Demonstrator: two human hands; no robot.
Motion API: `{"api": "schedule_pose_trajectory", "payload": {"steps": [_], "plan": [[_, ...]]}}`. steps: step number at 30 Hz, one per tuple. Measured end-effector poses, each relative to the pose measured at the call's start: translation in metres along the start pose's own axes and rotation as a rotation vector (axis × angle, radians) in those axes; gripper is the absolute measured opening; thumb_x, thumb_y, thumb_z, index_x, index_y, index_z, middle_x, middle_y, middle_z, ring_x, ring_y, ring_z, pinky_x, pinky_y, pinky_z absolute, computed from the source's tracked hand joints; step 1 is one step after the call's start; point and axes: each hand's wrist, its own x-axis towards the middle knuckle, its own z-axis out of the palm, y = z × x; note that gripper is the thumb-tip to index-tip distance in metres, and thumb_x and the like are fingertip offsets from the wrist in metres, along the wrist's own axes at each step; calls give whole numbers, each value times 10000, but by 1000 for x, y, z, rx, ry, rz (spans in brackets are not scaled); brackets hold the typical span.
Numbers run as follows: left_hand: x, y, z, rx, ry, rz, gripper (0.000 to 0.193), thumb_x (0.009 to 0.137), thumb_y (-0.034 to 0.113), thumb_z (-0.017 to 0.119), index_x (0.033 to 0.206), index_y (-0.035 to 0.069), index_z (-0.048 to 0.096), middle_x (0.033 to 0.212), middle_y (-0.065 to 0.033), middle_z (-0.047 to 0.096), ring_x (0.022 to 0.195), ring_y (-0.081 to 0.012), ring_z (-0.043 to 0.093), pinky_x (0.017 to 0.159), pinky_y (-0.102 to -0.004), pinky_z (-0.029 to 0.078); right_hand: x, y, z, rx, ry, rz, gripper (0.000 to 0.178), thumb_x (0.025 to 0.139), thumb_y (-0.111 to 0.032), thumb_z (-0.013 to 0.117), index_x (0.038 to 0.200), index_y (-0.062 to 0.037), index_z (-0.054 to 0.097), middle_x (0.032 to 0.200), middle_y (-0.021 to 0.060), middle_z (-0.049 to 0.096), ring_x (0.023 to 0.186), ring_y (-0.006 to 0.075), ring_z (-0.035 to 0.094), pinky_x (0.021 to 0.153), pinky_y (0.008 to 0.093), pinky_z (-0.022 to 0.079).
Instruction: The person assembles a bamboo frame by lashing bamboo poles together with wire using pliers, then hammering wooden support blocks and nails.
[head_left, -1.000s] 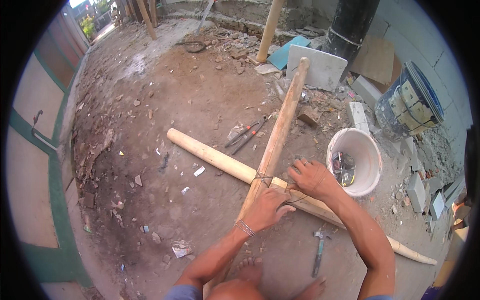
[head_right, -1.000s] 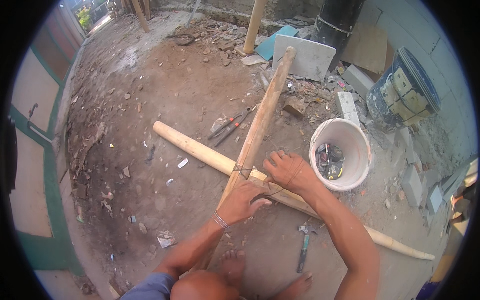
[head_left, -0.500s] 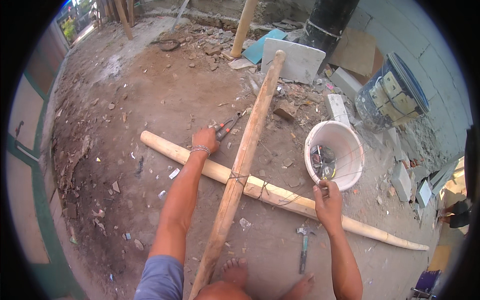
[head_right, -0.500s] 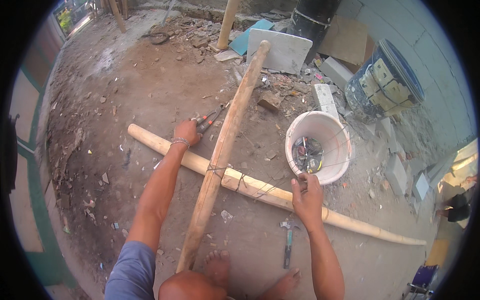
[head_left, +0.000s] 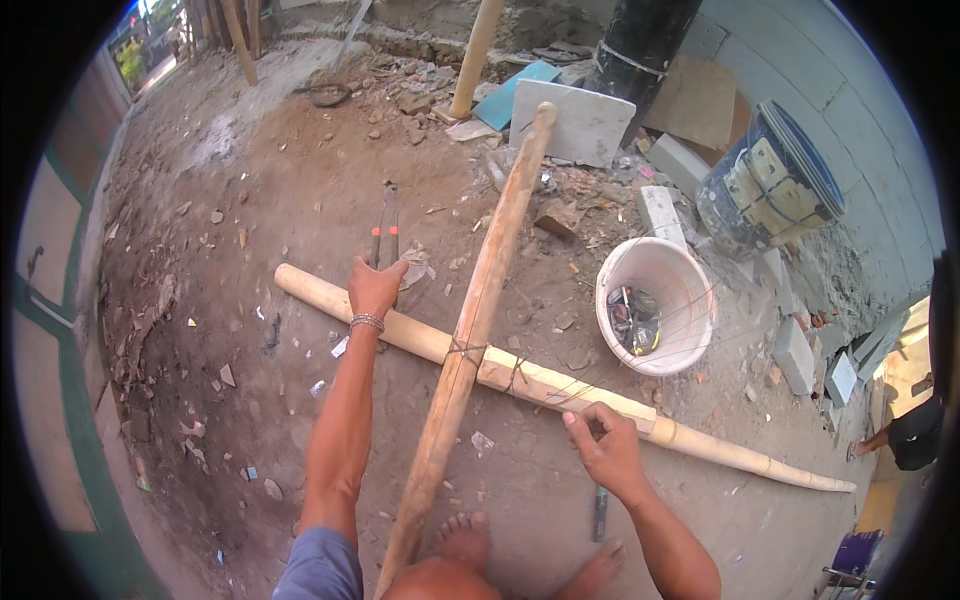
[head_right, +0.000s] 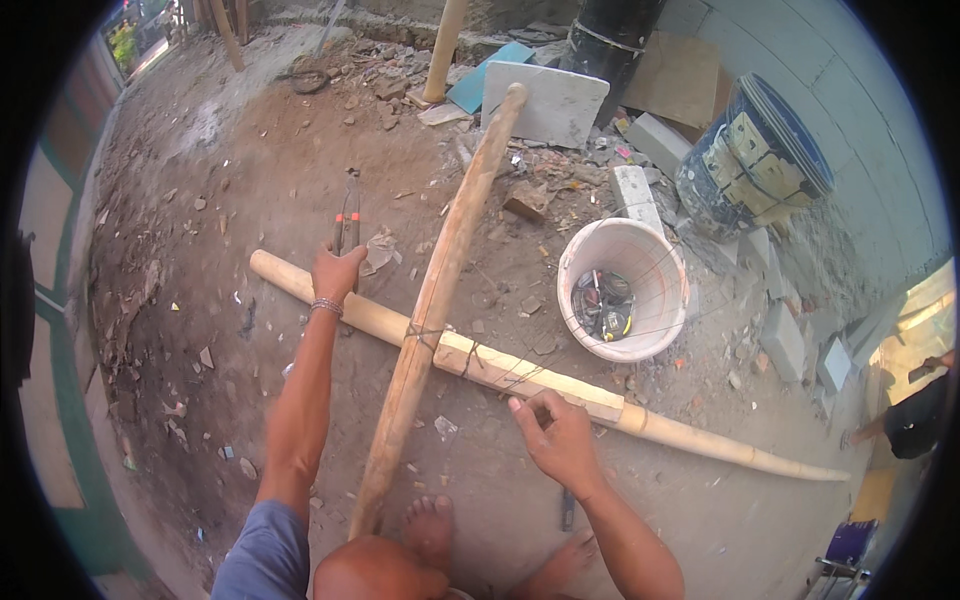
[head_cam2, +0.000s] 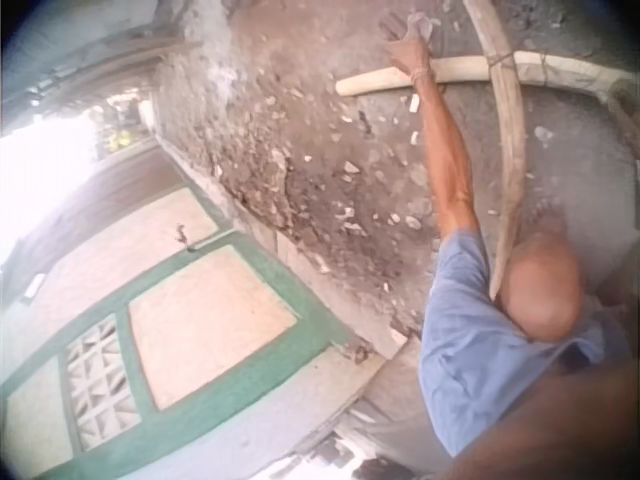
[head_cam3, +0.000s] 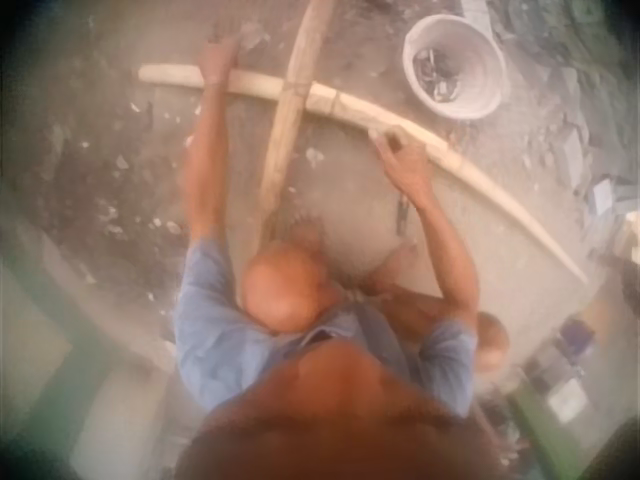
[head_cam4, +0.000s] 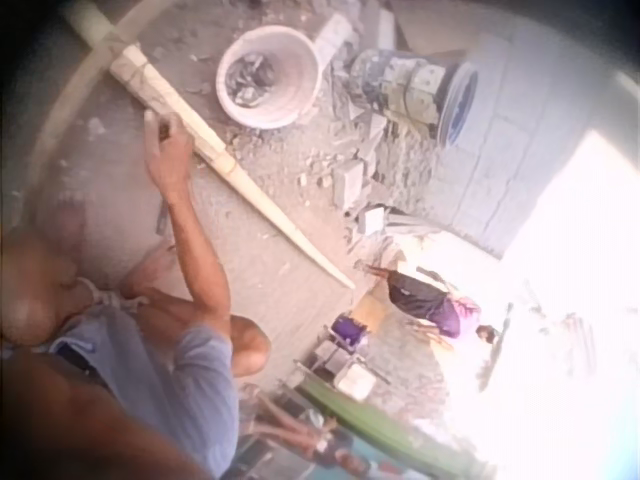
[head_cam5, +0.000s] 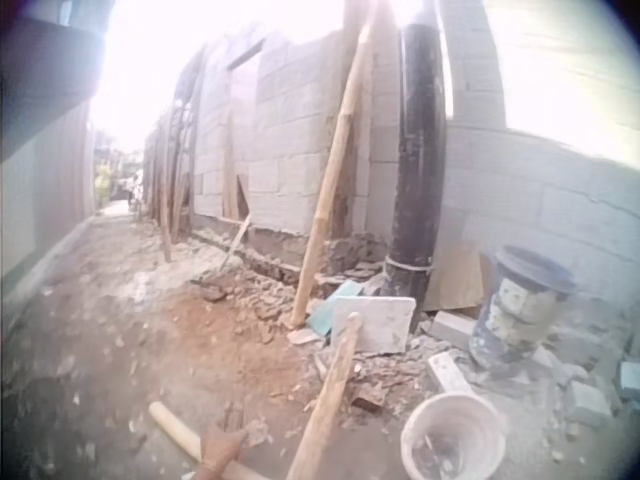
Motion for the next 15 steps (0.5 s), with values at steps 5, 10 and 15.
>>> {"api": "schedule_pose_trajectory", "payload": {"steps": [5, 10, 15], "plan": [[-164, 80, -58, -906, -238, -219, 246, 997, 318, 615, 1088, 97, 556, 662, 68, 400, 518, -31, 364, 442, -230, 279, -20, -29, 23, 66, -226, -76, 474, 992, -387, 697, 1233, 11, 608, 1003, 135, 712, 809, 171, 656, 665, 347, 538], [-320, 72, -76, -893, -429, 155, 494, 1084, 296, 422, 1455, -28, 397, 1067, -106, 570, 967, -211, 554, 873, -367, 442, -14, -67, 49, 381, -368, -85, 713, 1021, -516, 598, 1518, -34, 424, 1369, 150, 606, 1139, 258, 640, 929, 375, 545], [-329, 72, -75, -477, -652, 634, 472, 1018, 219, 590, 1407, -29, 494, 1298, -195, 587, 1259, -394, 508, 1130, -514, 326, -28, -41, 11, 125, -379, 194, 605, 1045, -473, 572, 1501, -91, 463, 1237, 128, 674, 1072, 226, 667, 856, 365, 558]]}}
